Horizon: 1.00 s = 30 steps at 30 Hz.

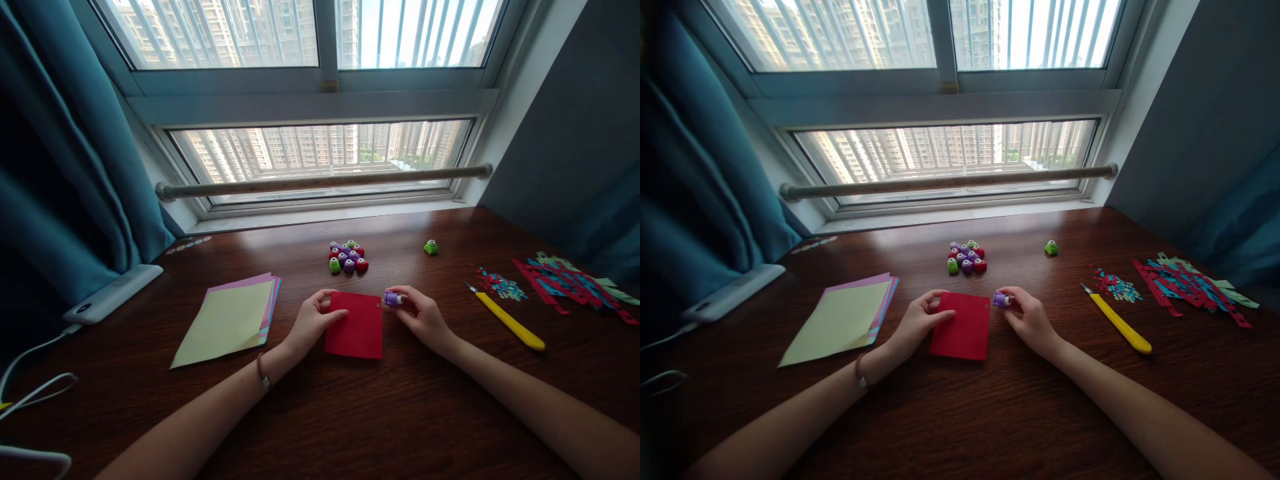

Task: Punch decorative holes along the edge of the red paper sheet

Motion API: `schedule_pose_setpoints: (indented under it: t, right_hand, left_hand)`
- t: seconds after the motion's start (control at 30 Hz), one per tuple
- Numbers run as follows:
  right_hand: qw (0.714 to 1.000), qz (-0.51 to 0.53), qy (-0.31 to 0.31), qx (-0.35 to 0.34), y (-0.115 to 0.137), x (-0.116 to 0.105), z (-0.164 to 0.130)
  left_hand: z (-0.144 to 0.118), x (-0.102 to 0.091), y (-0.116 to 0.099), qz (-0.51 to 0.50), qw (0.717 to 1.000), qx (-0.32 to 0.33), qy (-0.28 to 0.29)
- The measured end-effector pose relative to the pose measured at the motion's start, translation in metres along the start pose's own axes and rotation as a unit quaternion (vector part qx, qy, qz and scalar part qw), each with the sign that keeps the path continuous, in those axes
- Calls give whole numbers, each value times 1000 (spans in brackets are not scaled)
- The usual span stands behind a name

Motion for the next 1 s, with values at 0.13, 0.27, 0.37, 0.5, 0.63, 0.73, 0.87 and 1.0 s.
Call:
schedule_pose_setpoints:
  t: [0.13, 0.27, 0.37, 0.5, 0.63, 0.73, 0.87, 1.0]
  right_hand:
    - [1000, -14, 13, -1, 1, 0, -2]
    - [1000, -17, 17, 6, 1, 0, -3]
    - [999, -33, 22, 11, 2, 2, -3]
    - [999, -36, 28, 12, 3, 3, -3]
    - [999, -10, 32, 21, 2, 4, -4]
    - [999, 8, 37, 31, 2, 4, -5]
    - [998, 11, 40, 38, 2, 5, -4]
    - [998, 2, 39, 44, 0, 4, -5]
  left_hand:
    - [1, -2, 4, -33, 999, -21, -2]
    - [2, -3, 6, -52, 998, -29, -5]
    - [1, -2, 4, -57, 998, -32, 1]
    - [-1, 1, 1, -56, 998, -33, 11]
    - [-2, 3, -1, -52, 998, -39, 19]
    - [-2, 3, -1, -53, 998, -39, 24]
    - [-2, 4, 0, -57, 997, -39, 29]
    - [-1, 4, 2, -59, 997, -39, 28]
Point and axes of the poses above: each hand's wrist, its own z-axis towards the middle knuckle, its own x-axis out of the palm, y = z × x, the point moved 6 cm from there along z, towards the middle knuckle, and after that the axes turned 15 degrees about z, right-handed, at the moved point
